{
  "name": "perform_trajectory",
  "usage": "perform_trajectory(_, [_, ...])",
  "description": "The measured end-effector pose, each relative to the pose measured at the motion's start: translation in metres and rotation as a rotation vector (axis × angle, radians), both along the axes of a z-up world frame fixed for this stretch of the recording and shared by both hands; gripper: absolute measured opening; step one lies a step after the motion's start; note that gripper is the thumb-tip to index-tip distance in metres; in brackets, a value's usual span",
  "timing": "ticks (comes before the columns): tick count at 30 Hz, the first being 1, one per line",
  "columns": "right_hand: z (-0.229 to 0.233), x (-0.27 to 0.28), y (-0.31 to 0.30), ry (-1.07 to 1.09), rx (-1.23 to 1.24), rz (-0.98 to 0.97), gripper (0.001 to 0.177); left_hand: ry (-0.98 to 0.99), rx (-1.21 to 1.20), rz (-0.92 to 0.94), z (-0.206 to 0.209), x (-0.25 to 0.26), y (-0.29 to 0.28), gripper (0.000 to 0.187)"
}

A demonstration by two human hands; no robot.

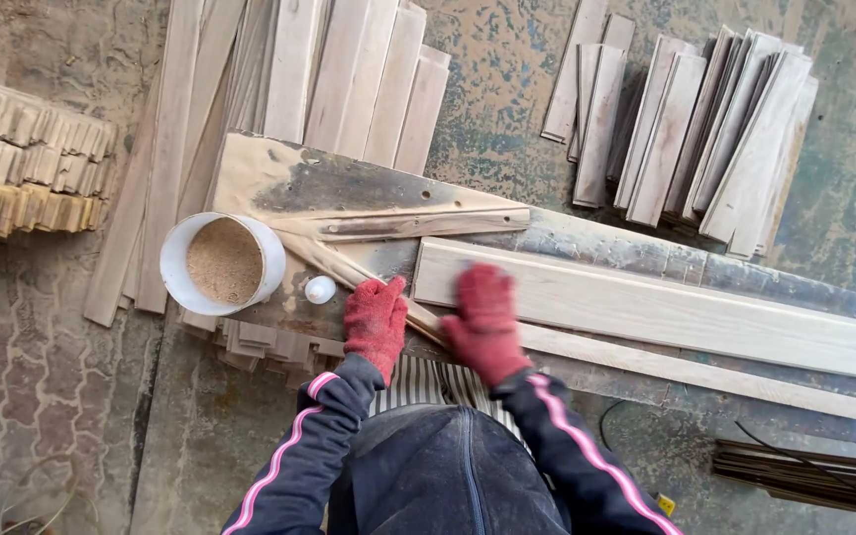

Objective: The recorder sands wooden planks using an angle grinder with a sanding attachment followed by a manual sanding block.

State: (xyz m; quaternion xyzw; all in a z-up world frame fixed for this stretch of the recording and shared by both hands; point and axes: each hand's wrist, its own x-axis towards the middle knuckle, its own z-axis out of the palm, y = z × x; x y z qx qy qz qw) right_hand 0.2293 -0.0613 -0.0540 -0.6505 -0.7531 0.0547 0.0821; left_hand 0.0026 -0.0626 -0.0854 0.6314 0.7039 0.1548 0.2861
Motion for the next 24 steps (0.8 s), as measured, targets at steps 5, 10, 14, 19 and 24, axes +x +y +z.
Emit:
perform_trajectory(5, [0.032,-0.039,0.002,0.046,-0.075,0.419,0.076,-0.166,0.058,-0.081,0.033,-0.015,0.005,0.039])
perform_trajectory(10, [0.052,0.054,-0.040,-0.077,-0.103,0.240,0.069,-0.126,0.048,-0.094,0.005,-0.017,0.000,0.041])
perform_trajectory(14, [0.051,0.022,-0.024,0.035,-0.020,0.231,0.073,-0.115,0.027,-0.068,0.010,-0.015,0.002,0.043])
perform_trajectory(19, [0.055,-0.046,0.012,0.139,-0.137,0.341,0.075,-0.114,-0.039,-0.115,0.034,-0.017,0.009,0.040])
perform_trajectory(24, [-0.021,0.133,-0.022,-0.052,-0.271,-0.069,0.075,-0.226,-0.292,0.003,0.060,-0.013,0.019,0.042])
